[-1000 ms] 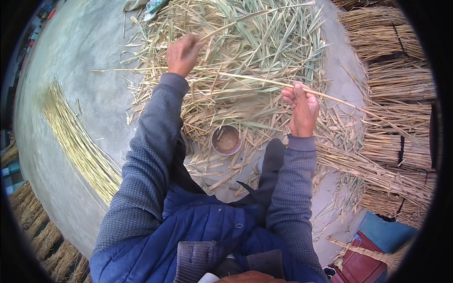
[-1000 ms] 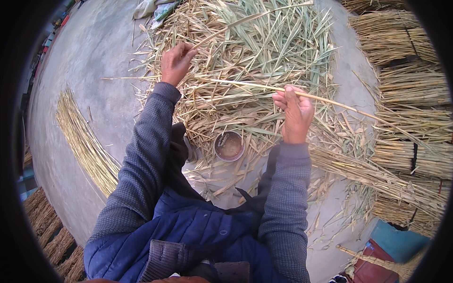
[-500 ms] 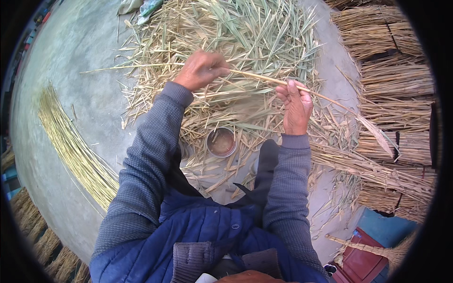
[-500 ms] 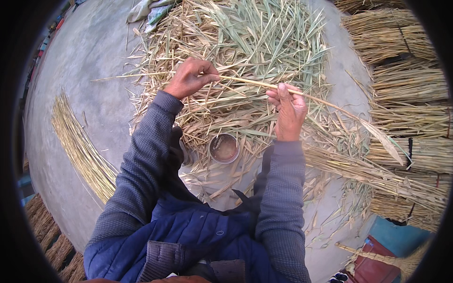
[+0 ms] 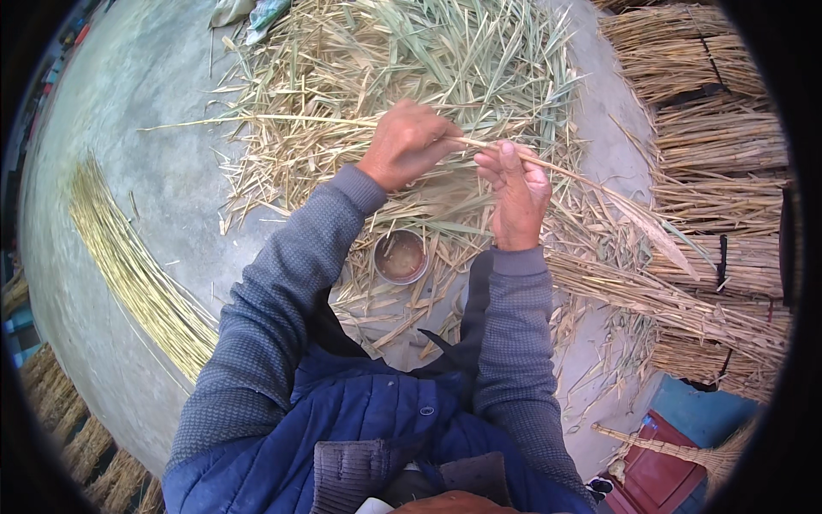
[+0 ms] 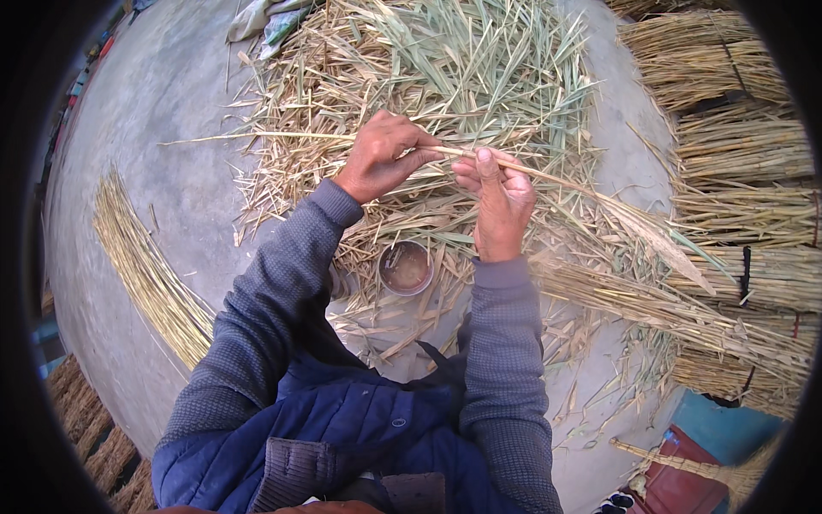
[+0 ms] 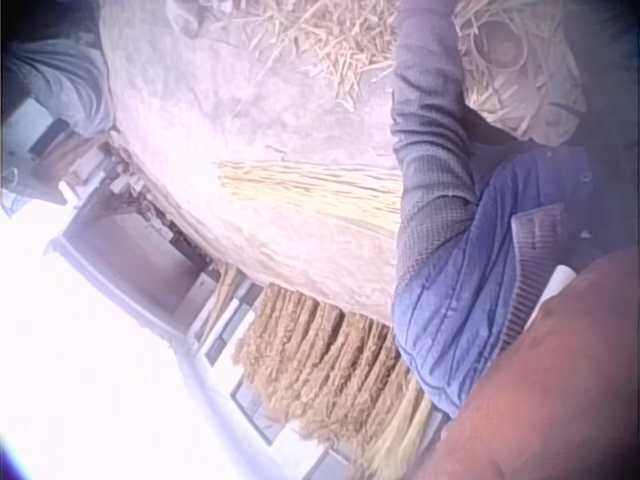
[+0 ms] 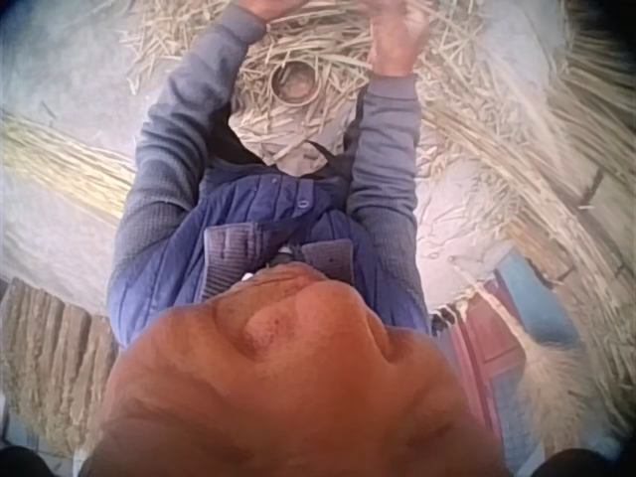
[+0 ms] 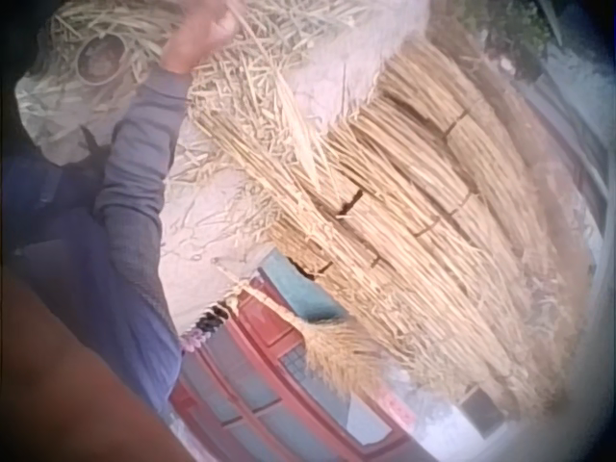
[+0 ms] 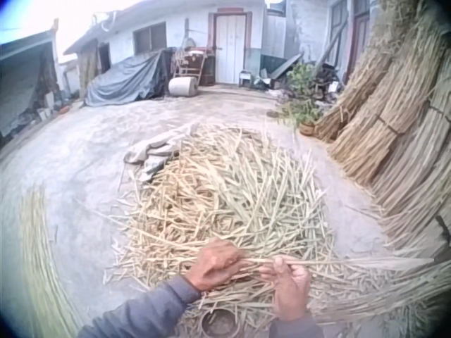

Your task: The person sits on the floor and repeatedly strips dried straw stalks by hand, separating the fibrous strands from the main stem. The separated fibers are placed into a neat pile to the left, while the remaining stalks are discarded to the right.

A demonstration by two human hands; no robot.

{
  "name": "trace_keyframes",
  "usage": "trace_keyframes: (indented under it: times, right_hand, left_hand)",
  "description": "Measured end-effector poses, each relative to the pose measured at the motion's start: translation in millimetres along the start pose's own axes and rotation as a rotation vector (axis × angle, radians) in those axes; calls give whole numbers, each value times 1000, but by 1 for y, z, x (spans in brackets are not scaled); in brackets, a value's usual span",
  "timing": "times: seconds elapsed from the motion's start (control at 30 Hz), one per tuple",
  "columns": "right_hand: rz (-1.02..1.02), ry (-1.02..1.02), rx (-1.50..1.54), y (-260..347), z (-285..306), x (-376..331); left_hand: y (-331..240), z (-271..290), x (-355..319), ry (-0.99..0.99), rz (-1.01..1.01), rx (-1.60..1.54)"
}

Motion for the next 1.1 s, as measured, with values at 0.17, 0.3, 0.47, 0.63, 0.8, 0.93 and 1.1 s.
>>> trace_keyframes:
  times: [0.17, 0.3, 0.47, 0.63, 0.8, 0.93, 1.1]
  right_hand:
    - [45, -47, 13, -9, 10, 4]
    - [76, -168, 1, -9, 32, 18]
    - [42, -190, -59, -6, 45, 20]
    - [27, -163, -26, -6, 37, 21]
    - [35, -158, -33, -6, 31, 23]
    - [30, -140, -28, -5, 30, 21]
    - [28, -154, -25, -2, 33, 19]
  left_hand:
    - [-8, 7, 5, -109, 154, -152]
    - [27, 52, 11, -352, 581, -598]
    - [83, 114, -10, -486, 577, -367]
    - [73, 85, -19, -1, 257, 406]
    - [65, 44, -16, 233, 147, -51]
    - [62, 33, -19, 257, 380, -213]
    - [67, 41, -19, -2, 807, -719]
Point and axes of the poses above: each hand's wrist, its own x-axis towards the middle knuckle, its own z-axis out of the back of the hand, y = z × x, the point moved 1 cm from there along x, towards the middle knuckle, and after that the axes turned 2 degrees about x, right-handed, at the moved point
